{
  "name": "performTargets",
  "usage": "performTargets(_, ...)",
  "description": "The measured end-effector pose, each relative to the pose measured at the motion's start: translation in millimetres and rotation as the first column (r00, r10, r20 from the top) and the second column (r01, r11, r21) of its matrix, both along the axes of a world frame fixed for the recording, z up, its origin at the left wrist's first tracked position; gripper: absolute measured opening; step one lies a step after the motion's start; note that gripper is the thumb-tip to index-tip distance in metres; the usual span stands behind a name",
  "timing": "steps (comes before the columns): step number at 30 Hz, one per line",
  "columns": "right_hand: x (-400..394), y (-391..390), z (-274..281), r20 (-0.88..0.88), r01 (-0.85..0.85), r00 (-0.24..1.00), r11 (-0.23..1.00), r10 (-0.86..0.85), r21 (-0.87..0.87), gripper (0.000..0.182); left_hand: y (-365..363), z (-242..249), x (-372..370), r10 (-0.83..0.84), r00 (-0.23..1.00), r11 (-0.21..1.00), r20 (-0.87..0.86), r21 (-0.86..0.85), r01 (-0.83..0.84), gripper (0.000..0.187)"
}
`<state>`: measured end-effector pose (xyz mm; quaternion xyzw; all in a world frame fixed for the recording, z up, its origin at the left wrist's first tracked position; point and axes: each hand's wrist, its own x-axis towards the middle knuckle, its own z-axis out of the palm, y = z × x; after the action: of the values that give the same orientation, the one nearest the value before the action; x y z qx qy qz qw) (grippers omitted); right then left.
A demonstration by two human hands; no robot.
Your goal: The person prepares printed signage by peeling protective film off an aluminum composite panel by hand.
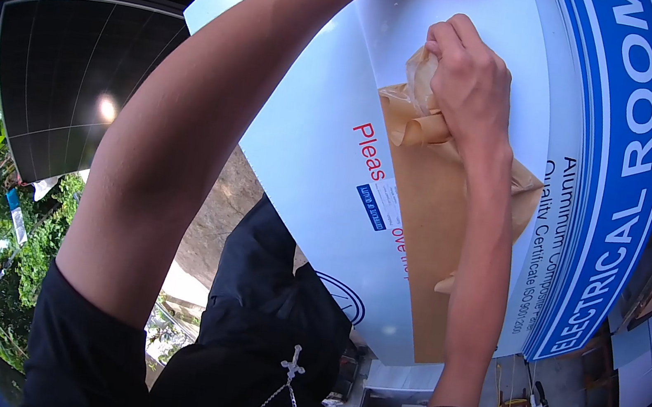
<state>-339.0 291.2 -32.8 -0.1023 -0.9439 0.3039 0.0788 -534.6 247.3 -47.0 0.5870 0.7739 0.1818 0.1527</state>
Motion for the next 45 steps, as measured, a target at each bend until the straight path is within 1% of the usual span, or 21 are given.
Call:
performTargets(2, 0, 3, 2, 0.074, -0.032, 0.997, 0.999, 0.032, -0.002, 0.002, -2, 7, -1, -0.019, 0.999, 1.0, 0.043, 0.021, 0.018, 0.06)
performTargets(5, 7, 8, 9, 0.149, -0.051, 0.987, 0.998, 0.054, -0.026, 0.003, 5, -1, -1, 0.002, 1.0, 0.999, -0.023, -0.044, -0.003, 0.061)
performTargets(6, 11, 8, 11, 0.167, -0.055, 0.984, 0.998, 0.061, -0.043, 0.005, 6, -2, -3, 0.002, 1.0, 0.999, -0.025, -0.034, -0.003, 0.061)
performTargets(9, 12, 2, 21, 0.085, 0.069, 0.995, 0.968, -0.049, -0.24, 0.016, 3, -4, -2, -0.006, 1.0, 1.0, -0.006, -0.013, 0.006, 0.06)
performTargets(11, 13, -2, 35, 0.204, 0.129, 0.978, 0.918, -0.055, -0.374, 0.019, 2, -2, -4, -0.023, 0.999, 1.0, 0.027, 0.012, 0.022, 0.06)
performTargets(12, 10, -1, 40, 0.257, 0.16, 0.965, 0.887, -0.049, -0.432, 0.021, 4, -2, -4, -0.019, 1.0, 1.0, 0.018, -0.005, 0.019, 0.06)
performTargets(14, 12, 3, 26, 0.124, 0.022, 0.992, 0.944, 0.02, -0.328, 0.02, 5, -3, -4, -0.008, 1.0, 0.999, -0.004, -0.041, 0.008, 0.06)
performTargets(15, 11, 3, 24, 0.062, -0.044, 0.996, 0.962, 0.063, -0.27, 0.019, 3, -3, -5, -0.025, 0.999, 1.0, 0.027, -0.003, 0.025, 0.06)
performTargets(17, 9, 1, 25, 0.077, -0.02, 0.996, 0.964, 0.042, -0.263, 0.015, 2, -2, -7, -0.033, 0.999, 0.999, 0.026, 0.006, 0.033, 0.06)
performTargets(18, 8, 0, 28, 0.089, -0.003, 0.996, 0.967, 0.027, -0.255, 0.014, 4, -3, -7, -0.042, 0.999, 0.999, 0.029, 0.015, 0.041, 0.059)
performTargets(21, 21, -7, 39, 0.153, 0.025, 0.988, 0.975, 0.009, -0.219, 0.023, 8, -3, -8, -0.037, 0.999, 0.996, -0.017, -0.081, 0.036, 0.059)
performTargets(24, 39, -17, 62, 0.216, 0.097, 0.975, 0.974, -0.052, -0.203, 0.022, 4, 9, -9, -0.045, 0.997, 0.998, 0.069, -0.045, 0.048, 0.06)
performTargets(26, 46, -26, 65, 0.241, 0.189, 0.962, 0.948, -0.126, -0.257, 0.013, 5, -4, -12, -0.073, 0.997, 0.997, 0.026, -0.001, 0.073, 0.06)
performTargets(28, 47, -36, 66, 0.31, 0.317, 0.926, 0.891, -0.216, -0.326, 0.006, 8, -1, -12, -0.07, 0.997, 0.996, 0.012, -0.047, 0.071, 0.06)
performTargets(29, 45, -38, 68, 0.379, 0.36, 0.899, 0.864, -0.22, -0.352, 0.007, 9, 0, -11, -0.065, 0.998, 0.996, 0.018, -0.064, 0.066, 0.06)
performTargets(32, 40, -53, 64, 0.402, 0.364, 0.88, 0.902, -0.252, -0.232, 0.015, 11, 1, -12, -0.068, 0.997, 0.994, 0.023, -0.083, 0.069, 0.06)
performTargets(34, 36, -63, 58, 0.407, 0.327, 0.873, 0.941, -0.266, -0.084, 0.018, 10, 2, -11, -0.069, 0.997, 0.995, 0.029, -0.076, 0.071, 0.06)
performTargets(36, 34, -66, 56, 0.42, 0.282, 0.872, 0.959, -0.251, -0.012, 0.018, 10, 6, -10, -0.066, 0.997, 0.992, 0.044, -0.101, 0.071, 0.061)
performTargets(38, 33, -63, 53, 0.435, 0.239, 0.876, 0.971, -0.21, -0.013, 0.016, 10, 9, -10, -0.068, 0.997, 0.991, 0.043, -0.11, 0.073, 0.061)
performTargets(41, 32, -46, 55, 0.486, 0.162, 0.868, 0.982, -0.098, -0.092, 0.011, 12, 3, -10, -0.075, 0.997, 0.991, 0.026, -0.11, 0.077, 0.062)
performTargets(45, 35, -48, 78, 0.571, 0.197, 0.814, 0.976, -0.108, -0.096, 0.007, 12, 3, -9, -0.067, 0.997, 0.991, 0.036, -0.116, 0.071, 0.062)
